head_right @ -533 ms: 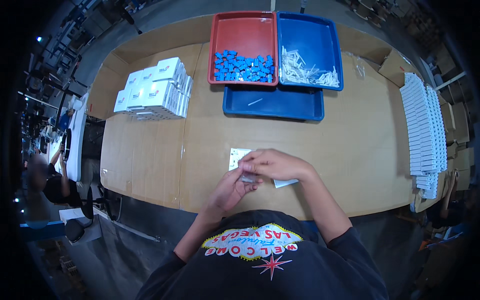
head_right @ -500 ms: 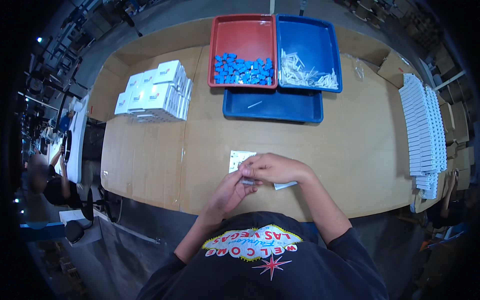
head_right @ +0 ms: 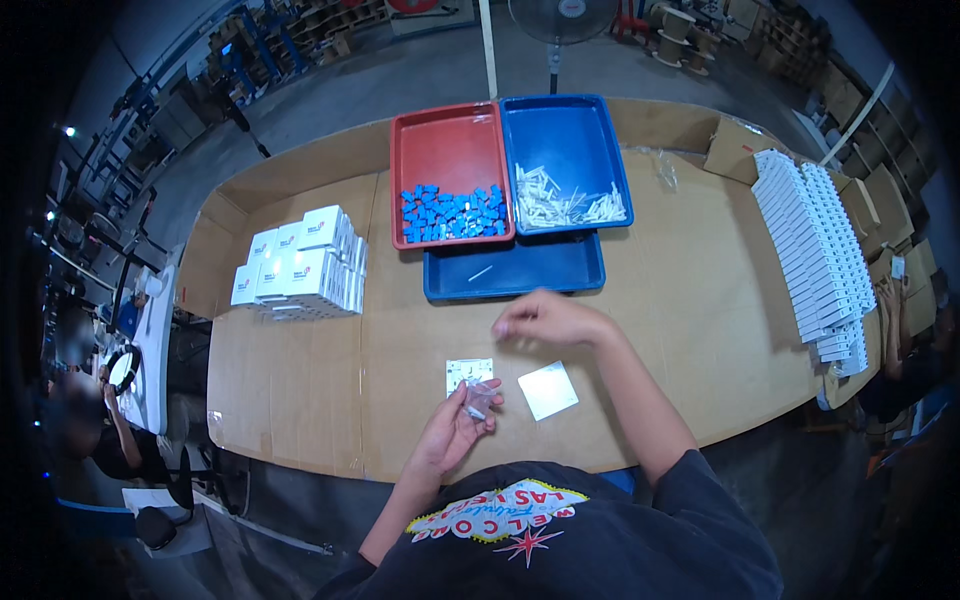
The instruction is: The person is shown assembling and packaging small electronic or plastic components into boxes.
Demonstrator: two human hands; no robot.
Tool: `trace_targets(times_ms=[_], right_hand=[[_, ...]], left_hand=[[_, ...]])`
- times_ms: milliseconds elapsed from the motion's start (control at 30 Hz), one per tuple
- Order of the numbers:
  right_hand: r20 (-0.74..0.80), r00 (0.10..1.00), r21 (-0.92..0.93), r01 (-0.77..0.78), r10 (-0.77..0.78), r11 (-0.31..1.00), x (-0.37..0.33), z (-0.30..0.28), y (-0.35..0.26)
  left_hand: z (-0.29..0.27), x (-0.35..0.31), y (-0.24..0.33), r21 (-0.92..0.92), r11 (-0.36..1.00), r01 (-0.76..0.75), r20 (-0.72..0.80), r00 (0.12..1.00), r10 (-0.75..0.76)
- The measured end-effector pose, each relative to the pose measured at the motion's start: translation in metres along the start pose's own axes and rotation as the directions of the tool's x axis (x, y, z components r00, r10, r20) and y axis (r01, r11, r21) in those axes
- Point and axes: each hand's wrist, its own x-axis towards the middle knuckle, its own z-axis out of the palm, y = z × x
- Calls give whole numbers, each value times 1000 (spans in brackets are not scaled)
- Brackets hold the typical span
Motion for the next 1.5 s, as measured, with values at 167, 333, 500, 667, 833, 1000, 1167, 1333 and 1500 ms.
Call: trace_targets(times_ms=[167,333,500,667,833,1000,1167,1333,1500], right_hand=[[-602,784,-377,-109,-154,920,49,-81,13],[-717,613,-583,-265,-333,768,95,-133,42],[-668,645,-707,-393,-371,589,114,-136,53],[-751,547,-612,-368,-369,700,114,-141,65],[-697,588,-673,-338,-411,658,109,-146,76],[-638,603,-740,-311,-478,596,114,-146,70],[-634,634,-726,-290,-443,624,120,-152,71],[-702,575,-654,-288,-420,700,114,-154,72],[-752,566,-541,-237,-338,807,109,-155,59]], left_hand=[[-2,-7,-6,100,995,-8,-20,1000,10],[18,-16,-6,271,962,-38,73,997,19],[15,-23,-4,303,952,-42,111,994,9],[6,-24,-3,293,956,-30,85,996,5],[7,-20,-4,278,960,9,117,992,-43],[17,-12,-4,271,962,37,99,993,-66],[15,-10,-4,276,960,38,76,995,-61],[6,-10,-4,260,965,40,62,996,-59],[3,-7,-4,223,974,30,34,999,-39]])
